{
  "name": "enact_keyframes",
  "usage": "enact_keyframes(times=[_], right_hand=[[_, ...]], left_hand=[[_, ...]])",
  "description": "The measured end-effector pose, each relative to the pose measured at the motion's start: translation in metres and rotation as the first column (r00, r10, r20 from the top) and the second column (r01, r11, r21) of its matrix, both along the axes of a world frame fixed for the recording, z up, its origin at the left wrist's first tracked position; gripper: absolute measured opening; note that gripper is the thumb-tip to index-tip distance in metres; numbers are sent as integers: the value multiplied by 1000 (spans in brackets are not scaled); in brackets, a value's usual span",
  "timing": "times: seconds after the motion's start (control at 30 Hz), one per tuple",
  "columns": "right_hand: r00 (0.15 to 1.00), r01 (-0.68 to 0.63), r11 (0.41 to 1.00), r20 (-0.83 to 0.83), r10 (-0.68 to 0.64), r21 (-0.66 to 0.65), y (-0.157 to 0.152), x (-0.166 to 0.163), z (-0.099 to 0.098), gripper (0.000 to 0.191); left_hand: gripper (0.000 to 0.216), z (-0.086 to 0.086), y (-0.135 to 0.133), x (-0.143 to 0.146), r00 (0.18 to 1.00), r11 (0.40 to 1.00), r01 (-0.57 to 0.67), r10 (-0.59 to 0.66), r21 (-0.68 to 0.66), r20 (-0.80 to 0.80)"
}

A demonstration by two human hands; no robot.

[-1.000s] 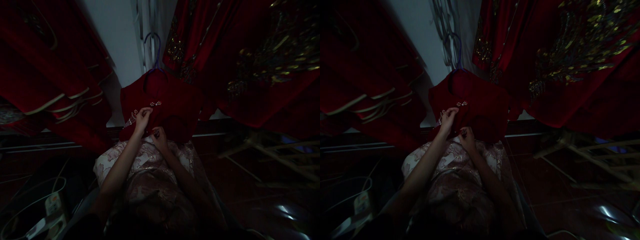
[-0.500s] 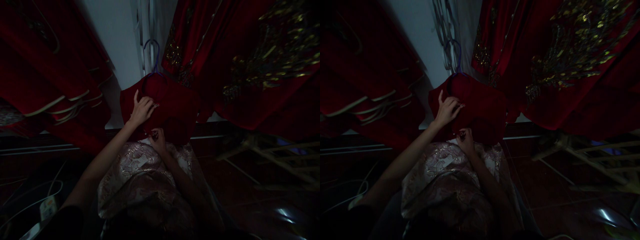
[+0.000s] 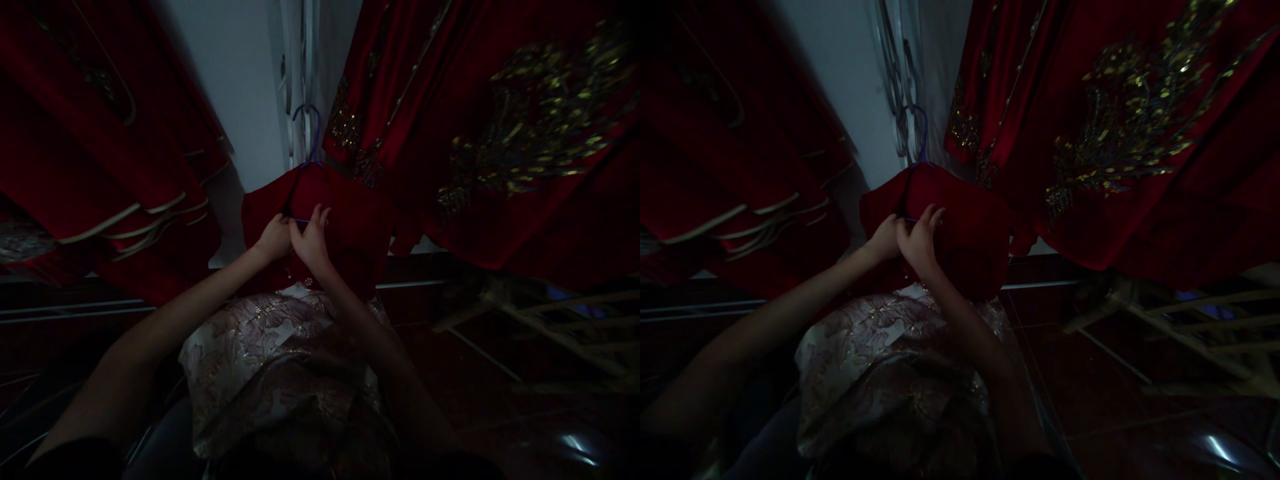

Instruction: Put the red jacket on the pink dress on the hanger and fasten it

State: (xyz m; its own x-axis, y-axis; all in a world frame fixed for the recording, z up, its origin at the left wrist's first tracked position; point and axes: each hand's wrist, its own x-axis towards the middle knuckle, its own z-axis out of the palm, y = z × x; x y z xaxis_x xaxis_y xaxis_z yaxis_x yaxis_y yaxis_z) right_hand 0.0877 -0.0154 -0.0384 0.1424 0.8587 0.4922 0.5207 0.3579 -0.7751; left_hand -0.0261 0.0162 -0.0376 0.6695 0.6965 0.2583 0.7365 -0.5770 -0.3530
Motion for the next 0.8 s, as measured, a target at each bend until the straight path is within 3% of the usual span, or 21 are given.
enact_keyframes(times=[0.07, 0.17, 0.33, 0.43, 0.53, 0.63, 0.8], right_hand=[[992, 108, 992, 76, -104, -57, 4, 8, 3, 83], [958, 215, 976, 201, -204, -30, 6, 35, 7, 81], [882, 327, 945, 357, -306, 3, 24, 78, 23, 68], [826, 420, 907, 397, -401, 42, 40, 96, 30, 63], [780, 494, 868, 416, -468, 52, 52, 112, 30, 60], [760, 493, 866, 444, -474, 82, 58, 127, 25, 52], [815, 318, 943, 479, -325, 99, 58, 155, 29, 37]], left_hand=[[23, -5, -1, -12, 989, 994, -104, 101, -28, -110], [28, -6, 3, -39, 952, 963, -259, 239, -80, -193], [34, 11, 15, -74, 923, 920, -378, 383, -104, 29], [47, 27, 18, -74, 879, 892, -452, 447, -8, 168], [53, 40, 17, -69, 842, 848, -527, 514, 49, 167], [51, 44, 12, -68, 856, 858, -513, 507, 36, 106], [50, 50, 9, -74, 884, 901, -430, 433, -55, 178]])
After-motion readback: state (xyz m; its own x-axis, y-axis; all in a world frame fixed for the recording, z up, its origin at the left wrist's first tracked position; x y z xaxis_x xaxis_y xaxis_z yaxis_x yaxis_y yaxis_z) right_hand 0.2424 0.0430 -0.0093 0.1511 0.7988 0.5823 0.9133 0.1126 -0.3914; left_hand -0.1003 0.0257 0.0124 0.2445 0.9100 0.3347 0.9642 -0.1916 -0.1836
